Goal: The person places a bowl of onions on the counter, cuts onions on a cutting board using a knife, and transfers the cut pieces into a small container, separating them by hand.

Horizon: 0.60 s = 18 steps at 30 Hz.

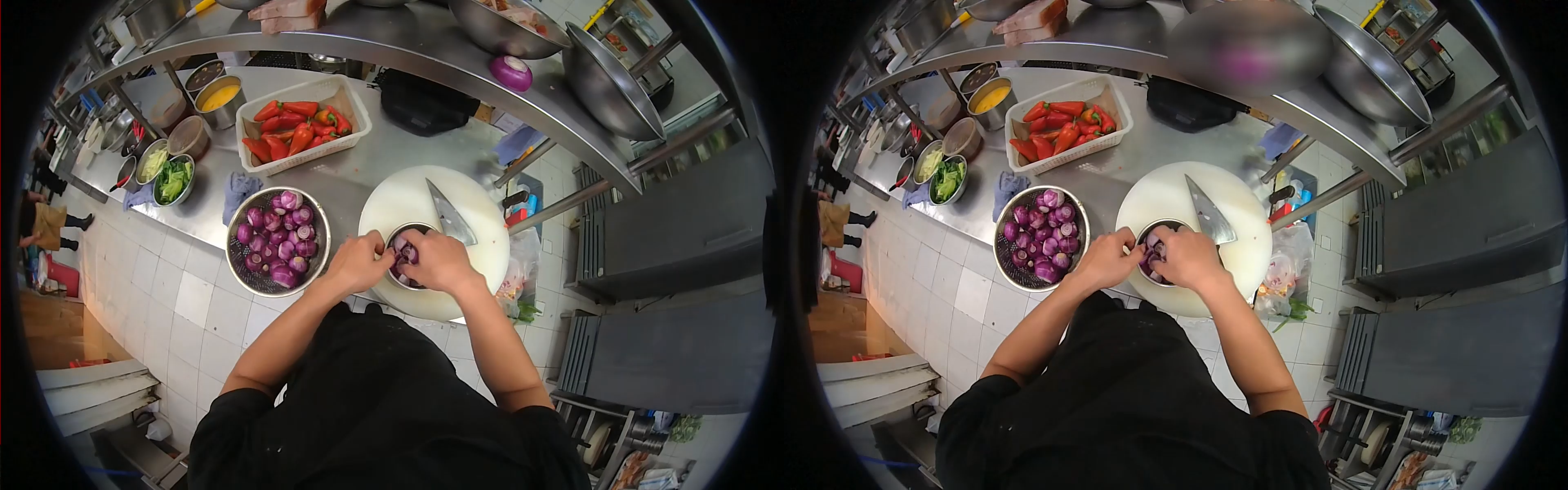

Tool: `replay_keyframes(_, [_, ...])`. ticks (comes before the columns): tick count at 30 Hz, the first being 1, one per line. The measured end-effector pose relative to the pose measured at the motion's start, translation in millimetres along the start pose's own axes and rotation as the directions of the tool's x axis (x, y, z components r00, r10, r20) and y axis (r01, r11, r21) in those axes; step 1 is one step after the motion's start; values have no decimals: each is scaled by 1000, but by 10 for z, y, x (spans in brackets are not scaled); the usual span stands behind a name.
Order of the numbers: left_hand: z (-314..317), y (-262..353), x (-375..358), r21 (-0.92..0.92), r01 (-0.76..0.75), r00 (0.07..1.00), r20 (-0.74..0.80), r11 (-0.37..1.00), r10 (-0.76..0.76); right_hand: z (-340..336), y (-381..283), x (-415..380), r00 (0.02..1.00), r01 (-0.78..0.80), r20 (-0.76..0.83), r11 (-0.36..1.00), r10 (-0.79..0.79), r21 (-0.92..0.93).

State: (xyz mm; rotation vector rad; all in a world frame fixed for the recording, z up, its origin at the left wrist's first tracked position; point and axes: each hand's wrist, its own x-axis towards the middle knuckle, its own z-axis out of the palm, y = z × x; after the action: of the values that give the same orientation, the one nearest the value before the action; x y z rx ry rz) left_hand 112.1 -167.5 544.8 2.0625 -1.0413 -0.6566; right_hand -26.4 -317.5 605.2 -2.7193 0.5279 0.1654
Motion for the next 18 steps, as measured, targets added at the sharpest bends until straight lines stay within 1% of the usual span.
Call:
replay_keyframes(1, [7,2,-22,14,-3,999,33,1000,3,69,8,20,1000,-14,5,997,14,-79])
replay_keyframes(2, [25,2,-33,13,-4,999,34,1000,3,126,34,41,1000,-26,9,987,28,-159])
replay_keyframes(3, [41,7,-34,-4,-1,1000,19,1000,1,147,106,68,1000,-24,9,987,26,-160])
replay_keyframes(5, [53,5,-50,-24,6,1000,3,1000,-6,171,260,100,1000,17,23,999,-16,-29])
replay_keyframes(6, [50,13,-57,-21,-2,1000,-7,1000,2,135,199,78,1000,18,25,999,-17,-30])
replay_keyframes(8, [39,35,-63,-18,-12,1000,-15,1000,12,81,47,31,997,-7,-79,1000,5,-27])
replay_keyframes(9, [31,47,-64,-4,-12,1000,-12,1000,12,121,18,51,997,-8,-79,1000,6,-27])
replay_keyframes(11, [20,55,-55,9,-14,1000,-8,1000,14,218,1,103,993,12,-117,992,-27,-125])
replay_keyframes(14, [24,43,-49,28,-8,999,32,1000,7,237,88,123,992,27,-121,992,-42,-124])
replay_keyframes(16, [39,43,-57,44,-23,999,-35,999,24,233,103,98,989,39,-136,992,-56,-123])
replay_keyframes(17, [44,48,-66,44,-24,999,-35,999,25,236,106,84,986,53,-151,991,-71,-122])
replay_keyframes(18, [21,98,-91,11,-68,993,-93,998,68,228,98,70,986,52,-151,991,-71,-122])
